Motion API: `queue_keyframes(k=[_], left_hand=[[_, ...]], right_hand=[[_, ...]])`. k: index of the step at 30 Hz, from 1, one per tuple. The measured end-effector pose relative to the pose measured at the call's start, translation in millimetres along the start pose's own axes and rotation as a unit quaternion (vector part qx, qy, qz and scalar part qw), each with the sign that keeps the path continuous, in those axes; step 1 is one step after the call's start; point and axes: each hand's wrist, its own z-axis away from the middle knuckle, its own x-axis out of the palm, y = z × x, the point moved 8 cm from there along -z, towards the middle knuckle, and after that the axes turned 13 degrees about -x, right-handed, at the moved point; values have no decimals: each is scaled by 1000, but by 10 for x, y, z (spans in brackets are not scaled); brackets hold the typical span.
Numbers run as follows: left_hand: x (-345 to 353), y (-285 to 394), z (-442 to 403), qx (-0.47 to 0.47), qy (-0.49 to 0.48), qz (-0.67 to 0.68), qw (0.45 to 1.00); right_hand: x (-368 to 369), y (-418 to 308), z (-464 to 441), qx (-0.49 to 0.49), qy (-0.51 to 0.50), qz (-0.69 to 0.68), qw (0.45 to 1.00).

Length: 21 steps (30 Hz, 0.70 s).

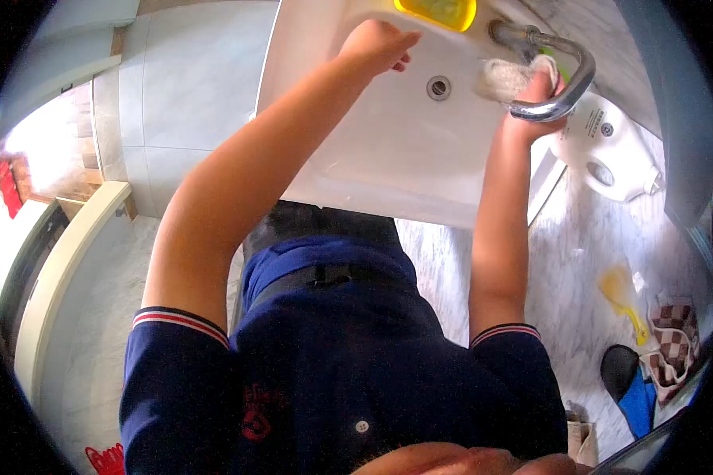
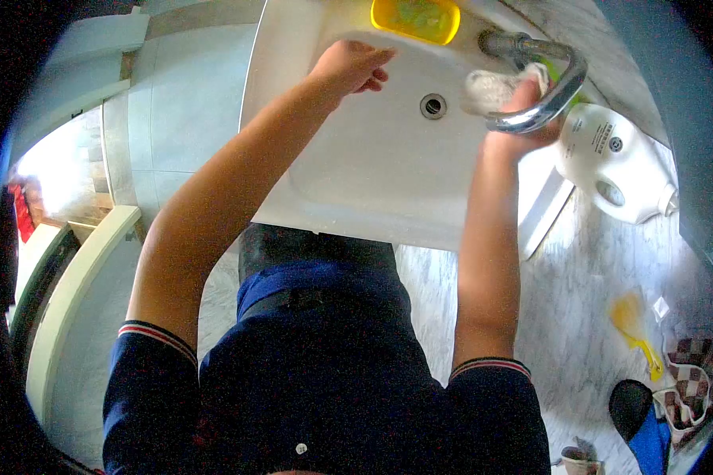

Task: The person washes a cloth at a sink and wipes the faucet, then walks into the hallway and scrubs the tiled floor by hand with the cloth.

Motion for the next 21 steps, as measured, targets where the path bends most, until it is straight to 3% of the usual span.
queue_keyframes(k=[1, 4, 7, 9, 13, 14, 16, 17, 19, 21], left_hand=[[-18, -17, 67, 5, -1, -25, 1000], [-9, -62, 462, 7, -8, 40, 999], [187, 3, 566, 68, -49, 126, 988], [279, 69, 466, 120, -15, 73, 990], [369, 131, 455, 170, 13, -46, 984], [390, 122, 516, 171, 12, -75, 982], [518, 42, 665, 161, -91, 7, 983], [581, 24, 717, 157, -142, 48, 976], [622, -96, 732, 152, -157, 42, 975], [609, -282, 685, 124, -155, 33, 980]], right_hand=[[97, 64, -27, -26, -49, 34, 998], [333, 32, 279, 43, -14, -90, 995], [524, -56, 681, 97, -50, -88, 990], [693, -123, 946, 5, -144, -164, 976], [577, -207, 1062, -111, -239, -2, 965], [462, -48, 1022, -76, -232, -10, 970], [251, 190, 868, 10, -191, -69, 979], [158, 325, 735, 73, -107, -91, 987], [26, 289, 475, 43, -31, -51, 997], [2, 263, 250, -91, 9, 39, 995]])
